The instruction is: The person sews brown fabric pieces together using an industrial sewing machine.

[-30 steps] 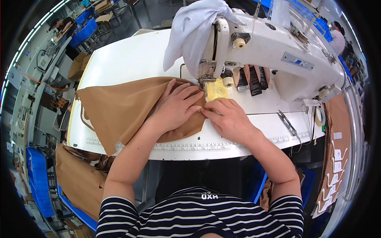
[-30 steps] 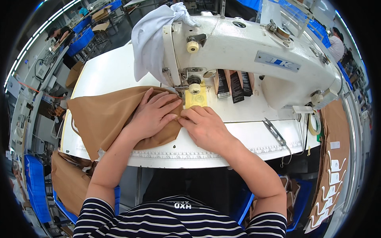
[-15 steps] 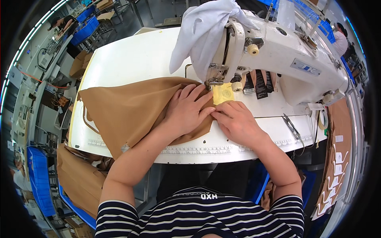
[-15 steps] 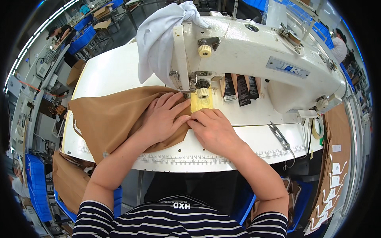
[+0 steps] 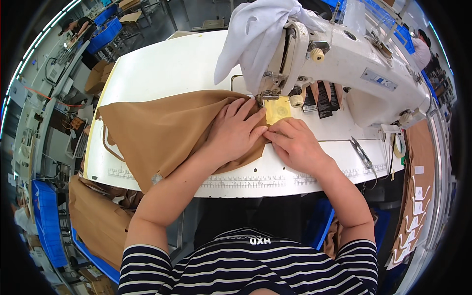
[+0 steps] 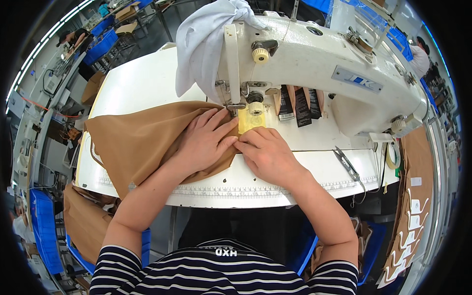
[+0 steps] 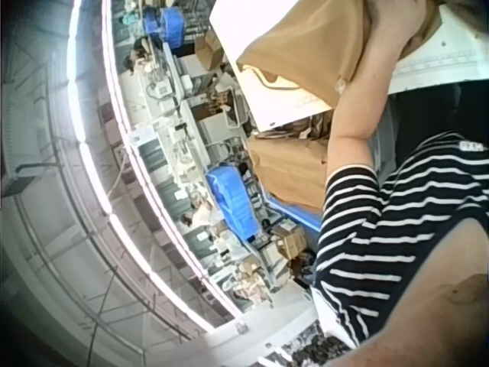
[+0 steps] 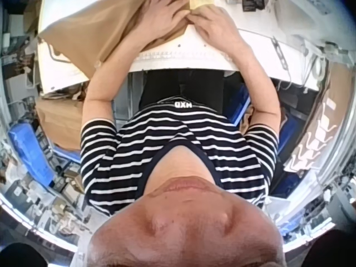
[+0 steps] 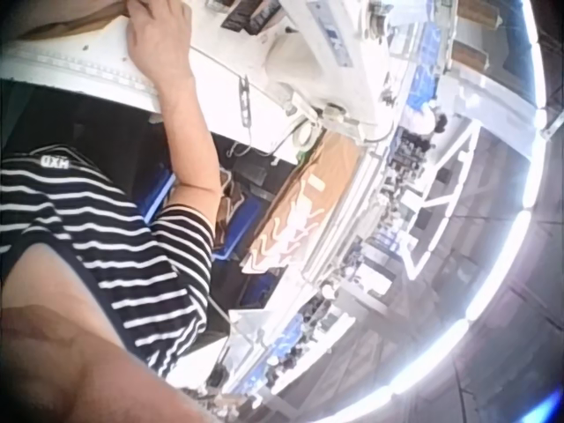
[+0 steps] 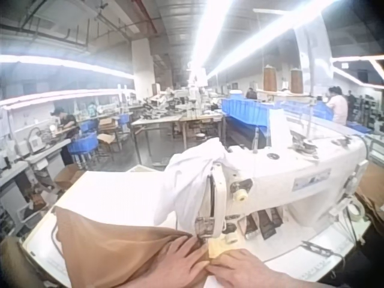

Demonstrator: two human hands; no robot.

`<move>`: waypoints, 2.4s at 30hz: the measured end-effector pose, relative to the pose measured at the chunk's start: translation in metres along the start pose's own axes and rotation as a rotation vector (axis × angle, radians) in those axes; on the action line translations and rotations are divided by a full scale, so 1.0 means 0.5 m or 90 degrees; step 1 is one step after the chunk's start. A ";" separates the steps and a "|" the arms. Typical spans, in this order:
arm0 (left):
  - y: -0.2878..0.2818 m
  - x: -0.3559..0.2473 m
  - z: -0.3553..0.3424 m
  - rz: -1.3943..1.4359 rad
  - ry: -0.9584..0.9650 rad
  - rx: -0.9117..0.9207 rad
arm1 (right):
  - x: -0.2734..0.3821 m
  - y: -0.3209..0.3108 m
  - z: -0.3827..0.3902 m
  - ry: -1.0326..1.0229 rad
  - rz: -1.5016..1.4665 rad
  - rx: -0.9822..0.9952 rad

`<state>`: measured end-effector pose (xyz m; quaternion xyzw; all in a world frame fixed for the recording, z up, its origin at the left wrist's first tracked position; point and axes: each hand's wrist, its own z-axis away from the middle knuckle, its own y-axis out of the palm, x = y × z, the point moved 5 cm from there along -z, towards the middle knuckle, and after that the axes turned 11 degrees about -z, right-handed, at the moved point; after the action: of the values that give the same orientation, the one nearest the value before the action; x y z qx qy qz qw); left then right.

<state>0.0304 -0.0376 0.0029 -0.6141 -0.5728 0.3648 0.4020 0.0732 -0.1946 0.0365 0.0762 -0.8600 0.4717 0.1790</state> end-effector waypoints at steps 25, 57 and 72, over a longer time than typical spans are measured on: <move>-0.070 -0.037 0.058 0.153 0.144 0.023 | -0.056 0.008 -0.039 0.058 0.047 0.045; -0.073 -0.023 0.057 0.200 0.148 0.054 | -0.073 0.013 -0.030 0.079 0.123 -0.023; -0.075 -0.026 0.053 0.193 0.153 0.073 | -0.062 0.003 -0.032 0.053 0.131 -0.038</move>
<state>-0.0099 -0.0479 0.0262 -0.7084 -0.4003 0.3773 0.4422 0.1050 -0.1815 0.0317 -0.0377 -0.8686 0.4648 0.1673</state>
